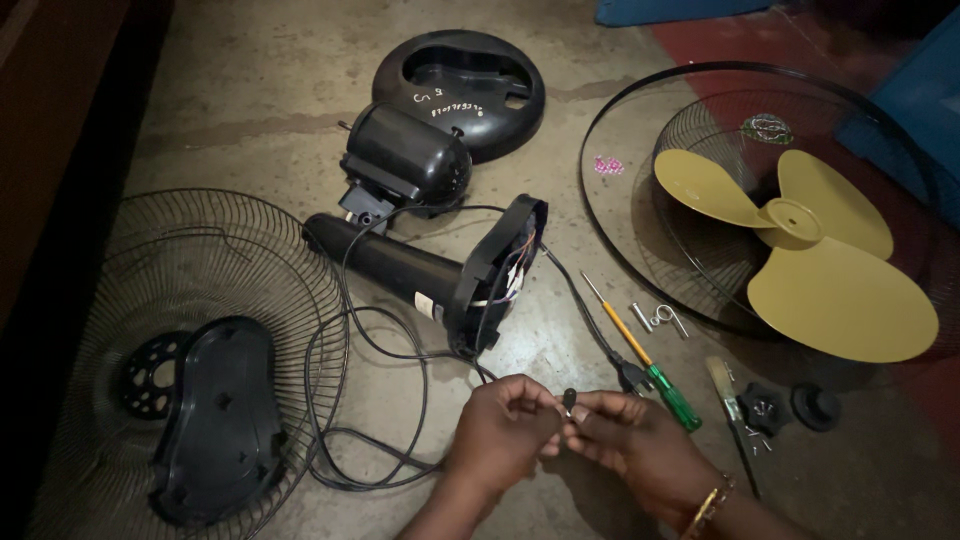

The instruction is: The person services a disassembled electric fan on the floor. They use a screwdriver to unscrew the fan housing, then use a brush to clean the exposed wiring, switch assembly, and interior of the fan body.

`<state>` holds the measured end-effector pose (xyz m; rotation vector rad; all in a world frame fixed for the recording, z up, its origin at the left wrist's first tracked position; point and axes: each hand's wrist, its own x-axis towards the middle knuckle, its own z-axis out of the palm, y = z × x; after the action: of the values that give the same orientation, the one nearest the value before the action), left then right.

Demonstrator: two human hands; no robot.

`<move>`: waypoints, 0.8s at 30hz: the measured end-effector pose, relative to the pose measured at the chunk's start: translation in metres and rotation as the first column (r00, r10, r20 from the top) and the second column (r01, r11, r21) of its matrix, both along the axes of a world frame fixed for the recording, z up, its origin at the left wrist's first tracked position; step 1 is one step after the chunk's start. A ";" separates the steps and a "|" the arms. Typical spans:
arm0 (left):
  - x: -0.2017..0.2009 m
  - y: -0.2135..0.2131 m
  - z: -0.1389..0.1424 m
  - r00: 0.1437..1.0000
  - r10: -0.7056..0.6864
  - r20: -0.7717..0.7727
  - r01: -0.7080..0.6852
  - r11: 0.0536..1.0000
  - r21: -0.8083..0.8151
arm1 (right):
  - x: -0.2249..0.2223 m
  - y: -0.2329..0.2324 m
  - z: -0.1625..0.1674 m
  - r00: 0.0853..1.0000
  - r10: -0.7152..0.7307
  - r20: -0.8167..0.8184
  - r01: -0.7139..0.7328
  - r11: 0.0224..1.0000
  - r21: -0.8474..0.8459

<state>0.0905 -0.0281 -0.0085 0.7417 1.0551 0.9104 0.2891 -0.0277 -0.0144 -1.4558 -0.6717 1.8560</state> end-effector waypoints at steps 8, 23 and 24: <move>-0.005 -0.007 0.023 0.924 0.075 -0.376 0.107 0.891 0.442 | 0.000 0.003 0.006 0.995 0.092 -0.036 -0.092 0.996 -0.006; -0.005 0.000 0.018 0.997 -0.054 -0.049 0.061 0.988 0.139 | 0.003 0.005 0.010 0.976 0.074 -0.204 -0.084 0.996 -0.042; -0.005 0.000 0.019 0.997 -0.066 -0.027 0.069 0.990 0.119 | 0.002 0.005 0.011 0.968 0.081 -0.236 -0.092 0.995 -0.033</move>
<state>0.0851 -0.0277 0.0100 0.8847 0.9956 0.9154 0.2913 -0.0225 -0.0033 -1.2238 -0.5892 2.0818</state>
